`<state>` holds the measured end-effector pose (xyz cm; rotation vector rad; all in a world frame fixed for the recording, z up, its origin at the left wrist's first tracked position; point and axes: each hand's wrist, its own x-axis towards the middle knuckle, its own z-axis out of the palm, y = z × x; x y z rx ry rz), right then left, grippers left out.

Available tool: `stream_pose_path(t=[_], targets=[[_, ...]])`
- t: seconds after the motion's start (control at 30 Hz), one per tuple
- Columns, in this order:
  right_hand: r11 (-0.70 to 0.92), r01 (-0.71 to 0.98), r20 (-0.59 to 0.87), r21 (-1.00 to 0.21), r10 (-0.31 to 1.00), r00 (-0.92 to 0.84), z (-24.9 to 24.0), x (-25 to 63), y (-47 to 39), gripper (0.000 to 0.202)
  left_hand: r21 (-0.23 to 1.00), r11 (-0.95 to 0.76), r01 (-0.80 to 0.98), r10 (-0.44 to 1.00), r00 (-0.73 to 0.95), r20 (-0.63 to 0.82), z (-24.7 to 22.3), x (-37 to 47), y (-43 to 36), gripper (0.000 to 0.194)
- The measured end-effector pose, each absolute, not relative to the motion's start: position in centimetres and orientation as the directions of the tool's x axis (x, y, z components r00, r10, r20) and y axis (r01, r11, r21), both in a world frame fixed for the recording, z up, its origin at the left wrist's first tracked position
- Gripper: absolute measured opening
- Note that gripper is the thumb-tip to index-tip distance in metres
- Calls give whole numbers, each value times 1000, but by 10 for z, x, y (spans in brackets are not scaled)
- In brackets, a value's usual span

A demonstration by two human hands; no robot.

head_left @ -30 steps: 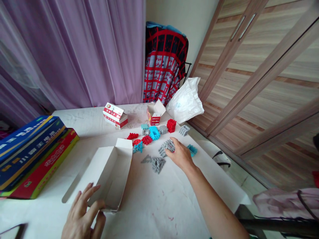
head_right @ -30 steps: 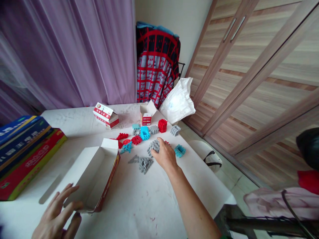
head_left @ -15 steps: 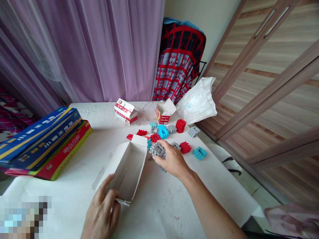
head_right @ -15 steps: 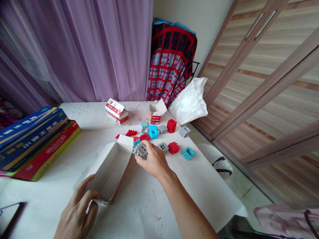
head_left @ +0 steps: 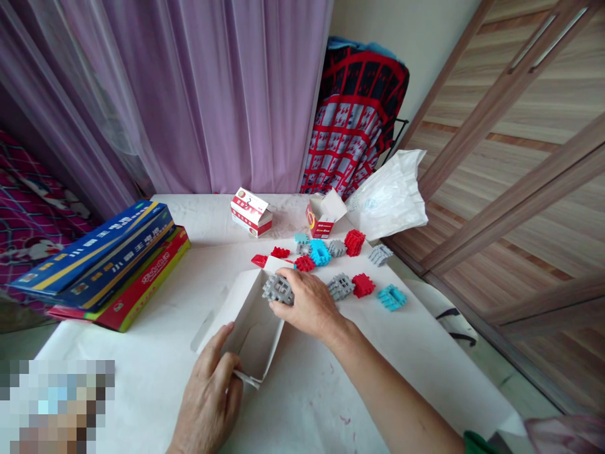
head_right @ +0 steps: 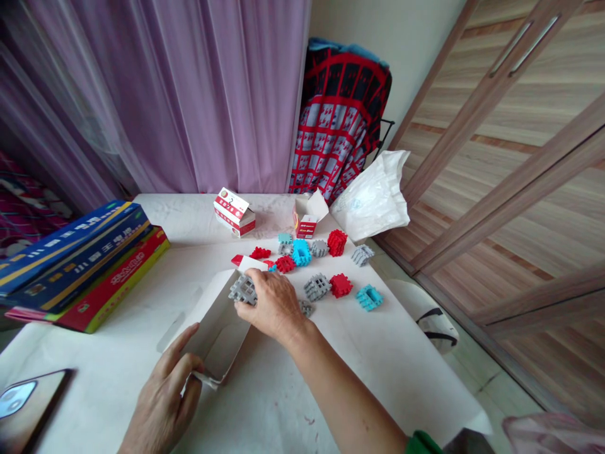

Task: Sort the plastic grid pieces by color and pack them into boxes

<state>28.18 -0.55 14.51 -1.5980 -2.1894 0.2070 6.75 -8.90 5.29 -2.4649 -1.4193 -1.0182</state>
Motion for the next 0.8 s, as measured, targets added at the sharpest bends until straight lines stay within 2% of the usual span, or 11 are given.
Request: stream_pose_path(t=[0.17,0.3,0.5,0.57,0.63,0.73,0.8], targets=[[364,880,214,-305,927,-309,140,273,7,47,227,-554,801,721,325,612,51,67,-89,19],[387,888,301,-247,902,-309,133,276,7,49,242,-549,800,731,319,603,49,67,-89,20],[321,900,454,-296,876,-164,122,316,-9,19,245,-546,801,737,320,595,49,67,-89,20],[241,926,447,-290,890,-91,118,344,-10,19,240,-547,802,735,323,597,49,67,-89,19],[84,962,400,-258,916,27,116,376,-8,20,232,-550,802,730,327,600,49,66,-88,18],[-173,971,266,-162,940,212,117,410,-5,22,222,-560,799,720,336,607,47,65,-87,17],[-239,967,198,-91,947,253,117,417,-6,26,217,-568,793,713,344,611,45,64,-86,16]])
